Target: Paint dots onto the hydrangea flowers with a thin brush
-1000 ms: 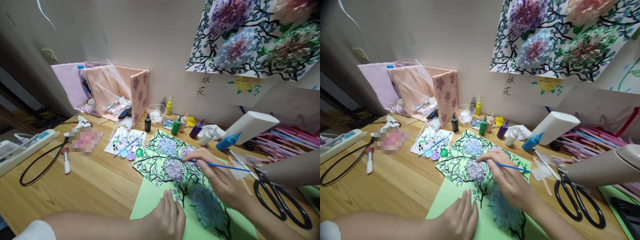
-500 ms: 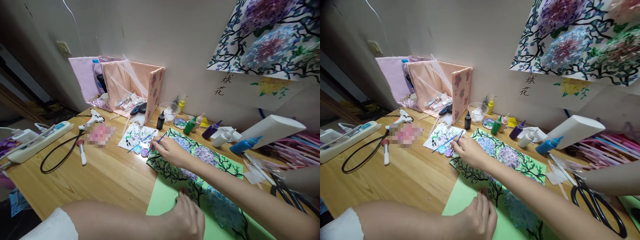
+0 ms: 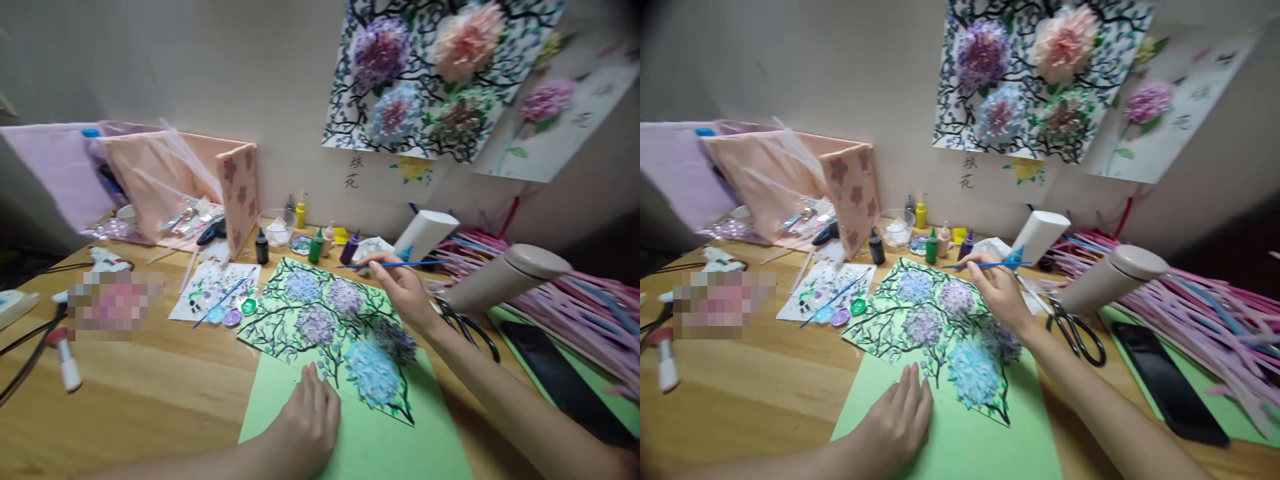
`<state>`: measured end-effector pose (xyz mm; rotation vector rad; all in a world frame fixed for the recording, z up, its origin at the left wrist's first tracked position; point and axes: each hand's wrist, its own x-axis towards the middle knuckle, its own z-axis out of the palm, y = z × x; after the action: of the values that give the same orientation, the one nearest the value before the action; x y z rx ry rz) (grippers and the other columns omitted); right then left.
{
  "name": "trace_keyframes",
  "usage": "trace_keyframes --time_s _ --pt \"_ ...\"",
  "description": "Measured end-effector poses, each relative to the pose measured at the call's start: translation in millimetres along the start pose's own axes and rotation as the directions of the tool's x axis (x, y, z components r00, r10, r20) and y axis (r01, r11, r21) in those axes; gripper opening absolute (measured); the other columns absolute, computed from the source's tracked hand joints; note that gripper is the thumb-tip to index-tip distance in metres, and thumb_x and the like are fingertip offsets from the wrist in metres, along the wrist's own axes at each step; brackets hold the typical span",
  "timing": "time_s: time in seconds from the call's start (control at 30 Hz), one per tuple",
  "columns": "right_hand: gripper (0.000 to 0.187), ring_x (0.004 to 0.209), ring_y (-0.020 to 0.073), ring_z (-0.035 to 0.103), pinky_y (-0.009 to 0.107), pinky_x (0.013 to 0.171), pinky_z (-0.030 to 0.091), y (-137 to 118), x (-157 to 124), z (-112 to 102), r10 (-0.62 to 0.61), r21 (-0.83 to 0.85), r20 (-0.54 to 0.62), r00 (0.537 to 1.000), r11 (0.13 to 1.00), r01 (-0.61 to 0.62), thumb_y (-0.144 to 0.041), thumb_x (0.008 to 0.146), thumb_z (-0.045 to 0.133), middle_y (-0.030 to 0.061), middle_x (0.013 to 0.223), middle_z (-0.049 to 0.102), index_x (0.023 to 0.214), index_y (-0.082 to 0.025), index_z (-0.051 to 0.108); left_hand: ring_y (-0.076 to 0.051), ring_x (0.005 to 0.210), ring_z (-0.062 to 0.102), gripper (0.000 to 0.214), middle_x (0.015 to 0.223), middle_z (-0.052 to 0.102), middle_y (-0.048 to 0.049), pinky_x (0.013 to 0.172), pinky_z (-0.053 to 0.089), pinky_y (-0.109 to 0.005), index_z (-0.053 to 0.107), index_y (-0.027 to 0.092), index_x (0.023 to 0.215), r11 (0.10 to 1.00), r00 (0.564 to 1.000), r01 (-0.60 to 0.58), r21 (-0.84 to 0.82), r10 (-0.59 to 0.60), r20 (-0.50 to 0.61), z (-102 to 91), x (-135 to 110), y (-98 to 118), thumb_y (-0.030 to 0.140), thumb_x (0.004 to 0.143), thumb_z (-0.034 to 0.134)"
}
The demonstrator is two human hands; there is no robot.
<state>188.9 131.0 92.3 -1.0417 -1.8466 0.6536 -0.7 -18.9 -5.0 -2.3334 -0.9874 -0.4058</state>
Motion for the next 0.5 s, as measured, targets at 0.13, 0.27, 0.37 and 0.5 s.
trace_keyframes --time_s 0.13,0.27,0.37,0.5 --pt "0.02 0.082 0.018 0.06 0.032 0.078 0.046 41 -31 -47 0.078 -0.023 -0.252 0.965 0.996 -0.086 -0.037 0.089 0.045 0.0032 0.087 0.062 0.088 -0.021 0.057 -0.028 0.088 0.064 0.026 0.094 0.067 -0.0195 0.069 0.044 -0.032 0.054 0.006 0.098 0.999 0.996 0.045 -0.025 -0.047 -0.073 5.4 -1 -1 0.012 0.079 0.037" --pt "0.021 0.079 0.0193 0.059 0.033 0.076 0.044 66 -52 -48 0.097 -0.143 -0.273 0.957 0.98 -0.14 -0.035 0.09 0.04 0.0036 0.08 0.062 0.085 -0.022 0.056 -0.026 0.088 0.065 0.027 0.095 0.068 -0.0171 0.07 0.044 -0.031 0.055 0.009 0.099 0.999 0.991 0.039 -0.032 -0.043 -0.124 13.9 -4 -2 0.011 0.084 0.033" --pt "0.024 0.081 0.0198 0.059 0.033 0.075 0.044 78 -57 -37 0.14 -0.107 -0.222 0.965 0.98 -0.167 -0.033 0.092 0.035 0.0049 0.083 0.062 0.088 -0.022 0.056 -0.024 0.086 0.065 0.027 0.094 0.068 -0.0151 0.071 0.045 -0.03 0.056 0.01 0.099 1.0 0.989 0.021 -0.011 -0.023 -0.148 17.3 -6 -5 0.009 0.085 0.032" --pt "0.022 0.08 0.0188 0.059 0.032 0.074 0.044 91 -56 -34 0.163 -0.07 -0.255 0.953 0.98 -0.186 -0.033 0.091 0.036 0.0036 0.082 0.061 0.089 -0.021 0.054 -0.022 0.088 0.065 0.027 0.096 0.068 -0.0137 0.073 0.047 -0.029 0.056 0.011 0.1 1.0 0.995 -0.005 -0.009 0.004 -0.1 15.7 -7 -10 0.012 0.086 0.033"
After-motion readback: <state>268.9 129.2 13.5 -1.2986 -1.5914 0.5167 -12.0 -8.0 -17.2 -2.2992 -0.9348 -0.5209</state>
